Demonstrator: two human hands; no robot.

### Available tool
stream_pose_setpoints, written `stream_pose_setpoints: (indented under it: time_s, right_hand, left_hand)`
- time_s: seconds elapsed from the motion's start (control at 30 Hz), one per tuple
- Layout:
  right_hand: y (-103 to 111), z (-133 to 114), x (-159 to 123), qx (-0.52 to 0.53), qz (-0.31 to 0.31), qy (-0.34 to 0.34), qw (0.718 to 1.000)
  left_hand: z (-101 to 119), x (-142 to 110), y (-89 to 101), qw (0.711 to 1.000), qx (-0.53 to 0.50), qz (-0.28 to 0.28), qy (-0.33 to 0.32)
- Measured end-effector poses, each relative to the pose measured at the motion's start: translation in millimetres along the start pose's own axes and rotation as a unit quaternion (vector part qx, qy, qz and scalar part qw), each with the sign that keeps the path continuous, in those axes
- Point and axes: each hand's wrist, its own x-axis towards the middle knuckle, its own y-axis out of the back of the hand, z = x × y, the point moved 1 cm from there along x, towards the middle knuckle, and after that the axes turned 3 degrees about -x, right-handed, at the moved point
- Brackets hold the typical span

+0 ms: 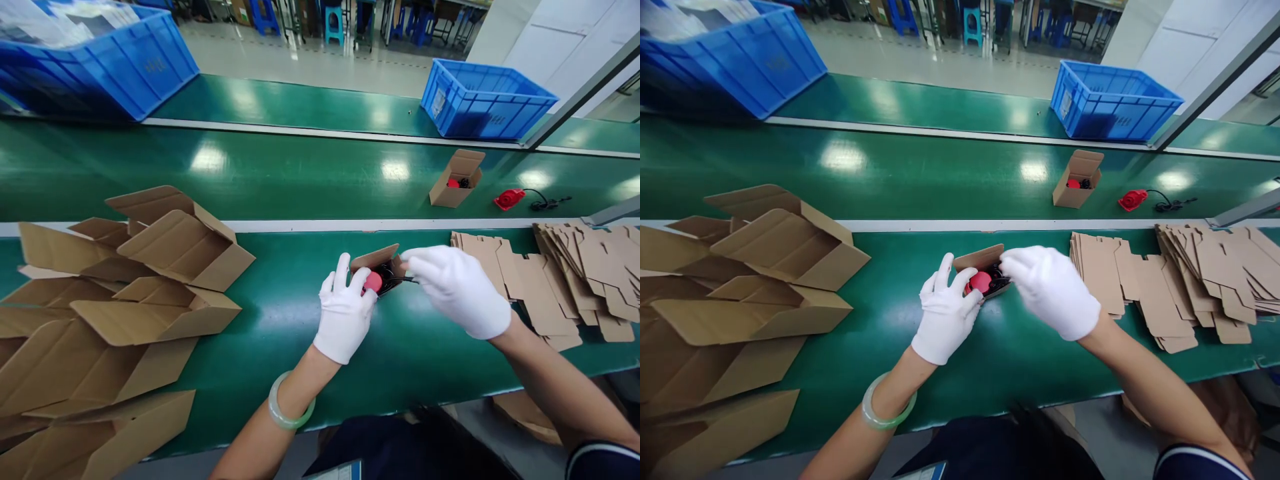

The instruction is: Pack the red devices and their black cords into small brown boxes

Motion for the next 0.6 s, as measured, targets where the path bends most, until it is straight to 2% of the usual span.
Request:
stream_pose_setpoints:
  time_s: [0.07, 0.13, 0.23, 0.37, 0.47, 0.53, 0.6]
  right_hand:
    - [-6.7, 8.9, -20.1, 0.015, 0.078, -0.126, 0.989]
    - [-20.2, 10.6, -31.7, 0.061, 0.091, -0.165, 0.98]
    - [-38.6, 0.2, -31.6, 0.099, 0.101, -0.143, 0.98]
    - [-48.2, -29.5, -11.3, 0.055, 0.146, -0.112, 0.981]
    - [-55.9, -50.1, 4.2, 0.121, 0.166, -0.089, 0.975]
    - [-62.7, -55.7, 9.3, 0.153, 0.18, -0.091, 0.967]
    - [-66.6, -53.7, 9.0, 0.119, 0.197, -0.099, 0.968]
  left_hand:
    - [-0.5, -0.2, 0.7, 1.0, -0.014, -0.008, 0.001]
    - [-0.5, 0.6, 1.2, 1.0, -0.023, -0.013, 0.002]
    - [0.9, 2.1, 1.9, 1.0, -0.017, -0.021, 0.002]
    - [2.9, 2.6, 0.6, 0.999, 0.011, -0.036, 0.004]
    - [2.7, 1.6, -2.5, 0.999, 0.019, -0.036, 0.011]
    - [2.2, 0.6, -3.8, 0.999, 0.029, -0.026, 0.012]
    - [2.0, 0.1, -3.6, 0.999, 0.035, -0.021, 0.01]
